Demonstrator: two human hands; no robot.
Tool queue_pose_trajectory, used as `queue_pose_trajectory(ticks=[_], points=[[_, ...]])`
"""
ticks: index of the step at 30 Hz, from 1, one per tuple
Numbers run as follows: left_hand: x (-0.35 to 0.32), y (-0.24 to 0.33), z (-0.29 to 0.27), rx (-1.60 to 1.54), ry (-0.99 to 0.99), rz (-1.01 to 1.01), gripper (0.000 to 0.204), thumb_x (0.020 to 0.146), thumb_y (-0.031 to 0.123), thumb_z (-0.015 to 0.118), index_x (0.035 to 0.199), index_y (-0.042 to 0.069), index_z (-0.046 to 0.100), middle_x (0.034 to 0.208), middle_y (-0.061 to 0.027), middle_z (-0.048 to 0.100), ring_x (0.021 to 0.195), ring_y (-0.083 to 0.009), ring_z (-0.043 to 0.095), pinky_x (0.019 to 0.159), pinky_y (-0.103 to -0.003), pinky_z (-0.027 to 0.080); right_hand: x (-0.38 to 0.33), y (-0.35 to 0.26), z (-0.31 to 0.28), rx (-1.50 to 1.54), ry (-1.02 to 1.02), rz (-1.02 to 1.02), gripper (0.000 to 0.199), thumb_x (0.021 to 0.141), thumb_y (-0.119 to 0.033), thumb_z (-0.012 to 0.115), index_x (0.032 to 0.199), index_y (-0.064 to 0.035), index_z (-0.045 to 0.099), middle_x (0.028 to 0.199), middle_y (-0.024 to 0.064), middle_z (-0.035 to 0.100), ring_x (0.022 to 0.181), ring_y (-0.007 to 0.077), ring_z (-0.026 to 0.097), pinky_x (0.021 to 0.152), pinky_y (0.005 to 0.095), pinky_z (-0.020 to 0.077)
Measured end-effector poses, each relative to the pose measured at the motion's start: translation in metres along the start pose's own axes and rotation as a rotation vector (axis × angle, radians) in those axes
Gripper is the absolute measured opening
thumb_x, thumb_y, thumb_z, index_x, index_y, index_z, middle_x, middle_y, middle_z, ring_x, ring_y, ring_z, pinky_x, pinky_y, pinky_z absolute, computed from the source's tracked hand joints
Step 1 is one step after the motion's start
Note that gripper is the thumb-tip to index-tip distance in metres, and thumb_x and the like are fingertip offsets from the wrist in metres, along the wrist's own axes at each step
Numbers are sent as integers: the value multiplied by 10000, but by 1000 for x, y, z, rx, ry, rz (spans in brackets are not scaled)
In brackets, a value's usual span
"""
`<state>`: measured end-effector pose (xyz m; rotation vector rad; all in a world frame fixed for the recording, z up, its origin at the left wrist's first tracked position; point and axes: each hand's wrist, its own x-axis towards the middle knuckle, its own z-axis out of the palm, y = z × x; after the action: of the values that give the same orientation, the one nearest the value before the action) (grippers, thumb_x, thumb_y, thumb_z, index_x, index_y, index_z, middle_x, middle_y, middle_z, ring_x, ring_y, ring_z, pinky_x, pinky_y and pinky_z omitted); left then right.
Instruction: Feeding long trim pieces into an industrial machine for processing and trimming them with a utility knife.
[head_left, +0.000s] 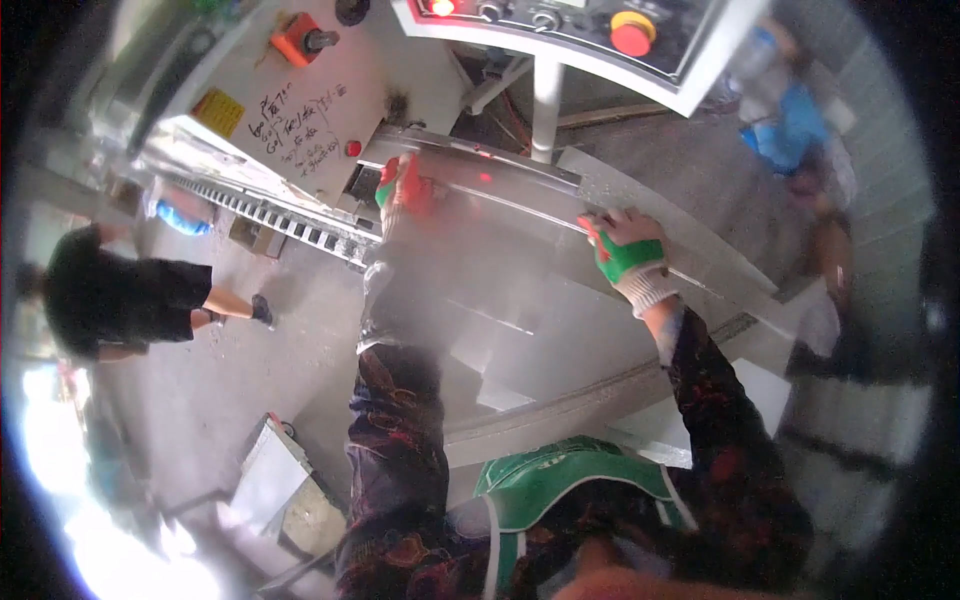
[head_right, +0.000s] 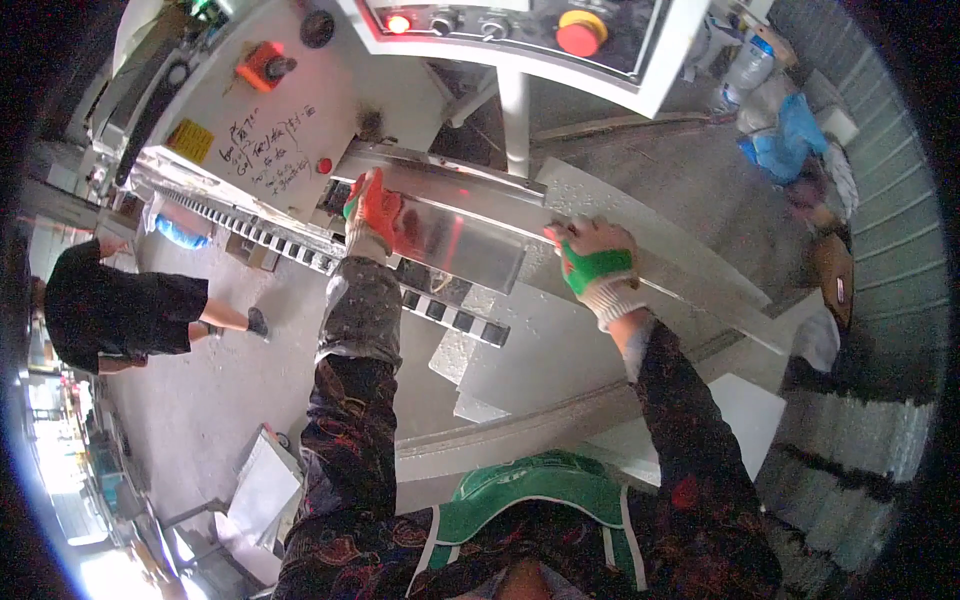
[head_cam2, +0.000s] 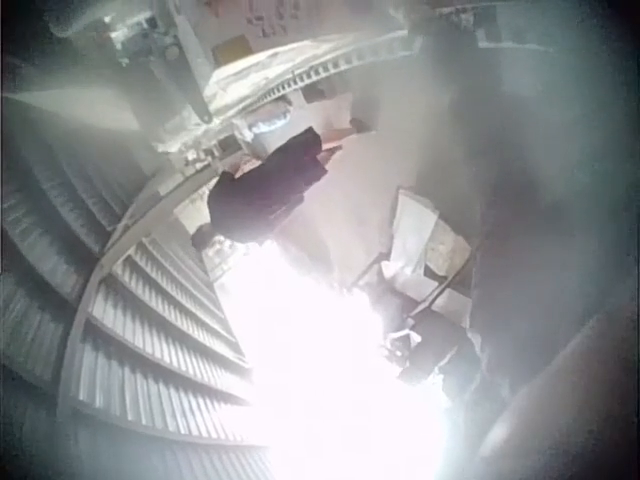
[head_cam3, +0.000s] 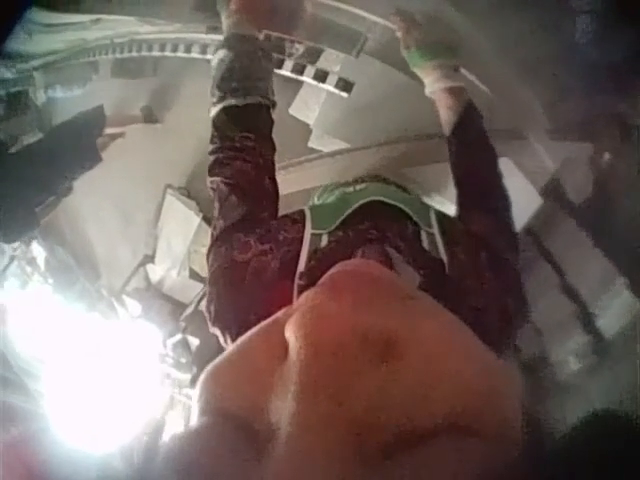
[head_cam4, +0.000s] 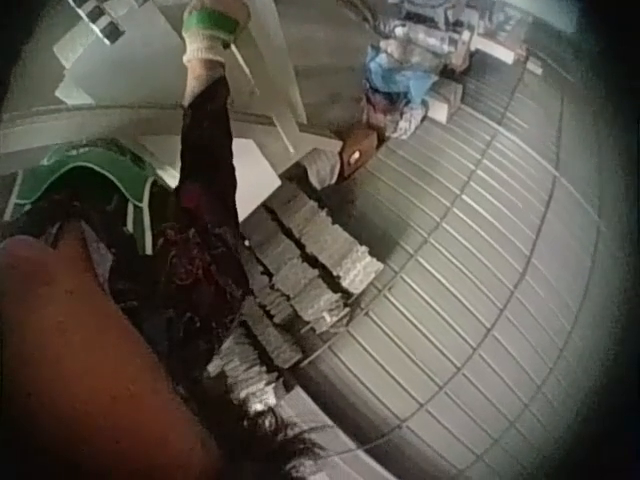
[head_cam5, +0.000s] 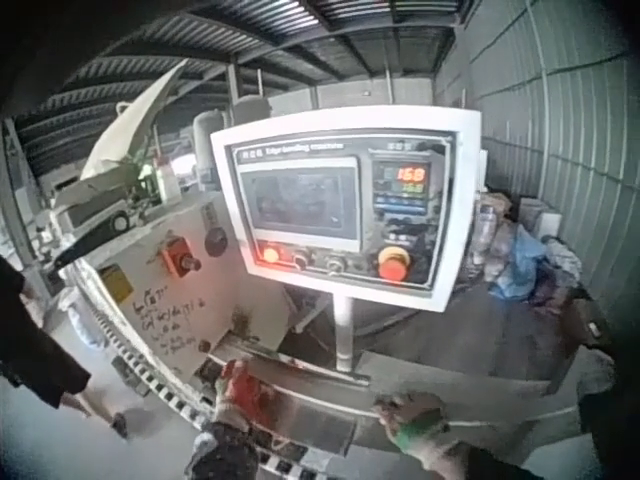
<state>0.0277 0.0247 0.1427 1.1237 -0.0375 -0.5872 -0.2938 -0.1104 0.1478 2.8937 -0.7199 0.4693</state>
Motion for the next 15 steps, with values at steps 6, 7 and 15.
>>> queue_pose_trajectory(ticks=[6,7,15], points=[[-64,-109,43,34,-155,-1,486,873,252,829,1287,127,606,892,51,599,686,-63,498,589,-263,425,22,-10,0,-12,-190,101,246,931,-288,601,1160,-308,689,1050,23,675,968,249,674,784,438,573],[-85,-127,59,-31,-163,-84,506,865,231,839,1297,114,603,933,42,617,700,-54,490,599,-254,423,20,-7,9,-7,-124,99,237,935,-290,580,1142,-311,695,1048,29,676,985,249,677,796,435,575],[-41,-102,51,20,-176,-86,256,870,280,821,1024,178,644,631,31,474,521,-105,474,466,-304,377,37,-42,4,116,-10,117,303,873,-180,609,1163,-225,686,1040,39,672,964,274,678,750,442,569]])
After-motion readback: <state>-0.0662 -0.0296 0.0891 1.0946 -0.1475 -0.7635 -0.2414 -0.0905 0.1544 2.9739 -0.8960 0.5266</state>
